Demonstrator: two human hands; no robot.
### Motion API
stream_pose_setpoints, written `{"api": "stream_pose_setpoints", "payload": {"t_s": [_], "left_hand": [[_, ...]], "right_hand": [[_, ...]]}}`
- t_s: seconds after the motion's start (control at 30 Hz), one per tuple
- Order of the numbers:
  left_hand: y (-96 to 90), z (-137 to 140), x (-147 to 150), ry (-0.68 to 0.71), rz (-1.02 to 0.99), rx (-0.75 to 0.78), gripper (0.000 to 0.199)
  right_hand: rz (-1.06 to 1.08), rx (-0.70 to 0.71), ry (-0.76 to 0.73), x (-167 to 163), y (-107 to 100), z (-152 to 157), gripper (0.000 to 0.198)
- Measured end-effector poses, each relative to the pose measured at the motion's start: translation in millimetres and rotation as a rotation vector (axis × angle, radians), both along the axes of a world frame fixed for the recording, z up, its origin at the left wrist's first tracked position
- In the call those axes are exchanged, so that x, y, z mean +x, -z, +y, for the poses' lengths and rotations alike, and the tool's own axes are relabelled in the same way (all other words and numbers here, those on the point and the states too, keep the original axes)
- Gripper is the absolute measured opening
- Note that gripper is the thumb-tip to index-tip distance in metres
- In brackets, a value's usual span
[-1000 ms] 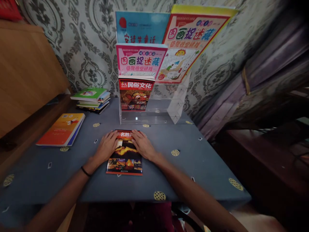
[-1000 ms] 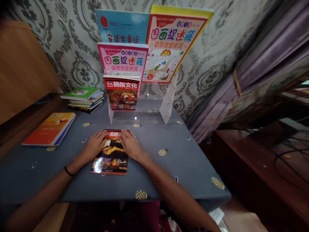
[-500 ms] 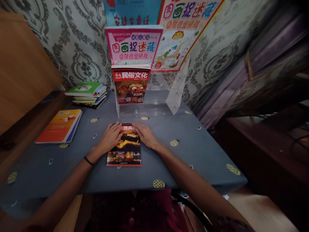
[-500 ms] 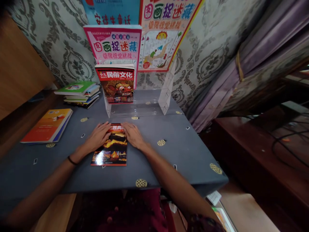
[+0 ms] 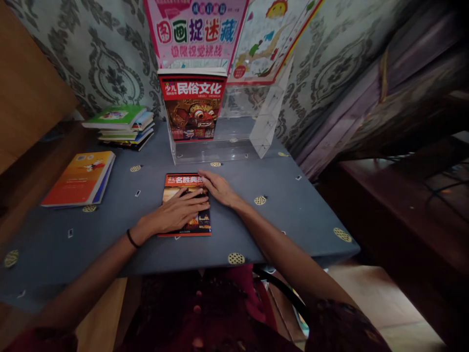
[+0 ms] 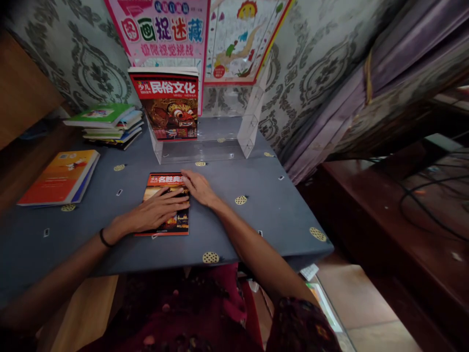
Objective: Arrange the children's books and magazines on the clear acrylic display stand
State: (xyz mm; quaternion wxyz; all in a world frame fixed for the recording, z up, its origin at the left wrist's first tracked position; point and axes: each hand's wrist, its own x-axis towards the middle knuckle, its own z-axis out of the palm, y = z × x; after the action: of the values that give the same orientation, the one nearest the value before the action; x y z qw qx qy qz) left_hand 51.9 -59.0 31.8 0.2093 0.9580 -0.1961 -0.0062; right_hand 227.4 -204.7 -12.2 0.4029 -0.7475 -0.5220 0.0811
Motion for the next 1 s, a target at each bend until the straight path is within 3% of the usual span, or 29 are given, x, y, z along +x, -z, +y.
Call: {"api": "stream_pose_setpoints", "payload": {"t_s": [0.17, 0.3, 0.37, 0.53, 0.63, 0.73, 0.8, 0.9, 1.0], "left_hand": [[-7.7, -12.4, -27.1, 0.103, 0.065, -0.071, 0.047], [-9.6, -12.0, -31.3, 0.1, 0.095, -0.093, 0.043], [-6.5, -2.7, -21.4, 0.018, 0.044, -0.12, 0.039], [13.8, 40.0, 16.2, -0.357, -0.173, -0.067, 0.04], [26.8, 57.4, 27.3, -0.369, -0.165, -0.017, 0.04], [34.6, 62.0, 27.7, -0.363, -0.177, -0.013, 0.04], [36.5, 61.9, 26.2, -0.357, -0.181, -0.02, 0.04], [36.1, 61.5, 24.9, -0.359, -0.177, -0.022, 0.039], [35.1, 61.1, 24.8, -0.366, -0.18, -0.019, 0.039]], "right_hand": [[-0.018, -0.01, 0.006, 0.5, 1.9, 0.6, 0.05], [-0.022, 0.001, 0.012, -1.5, 1.9, 1.5, 0.048], [-0.027, -0.005, 0.02, -3.1, 1.9, 1.6, 0.047], [-0.039, -0.021, 0.03, -2.9, 2.9, 0.0, 0.045], [-0.065, -0.046, 0.049, -7.2, -2.0, -0.9, 0.041], [-0.192, -0.041, 0.045, -33.1, -16.5, 0.9, 0.037], [-0.298, -0.026, -0.1, -64.3, -28.8, 4.5, 0.037], [-0.424, -0.081, -0.546, -115.1, -42.0, 12.5, 0.036], [-0.546, -0.17, -0.754, -144.9, -44.0, 18.8, 0.037]]}}
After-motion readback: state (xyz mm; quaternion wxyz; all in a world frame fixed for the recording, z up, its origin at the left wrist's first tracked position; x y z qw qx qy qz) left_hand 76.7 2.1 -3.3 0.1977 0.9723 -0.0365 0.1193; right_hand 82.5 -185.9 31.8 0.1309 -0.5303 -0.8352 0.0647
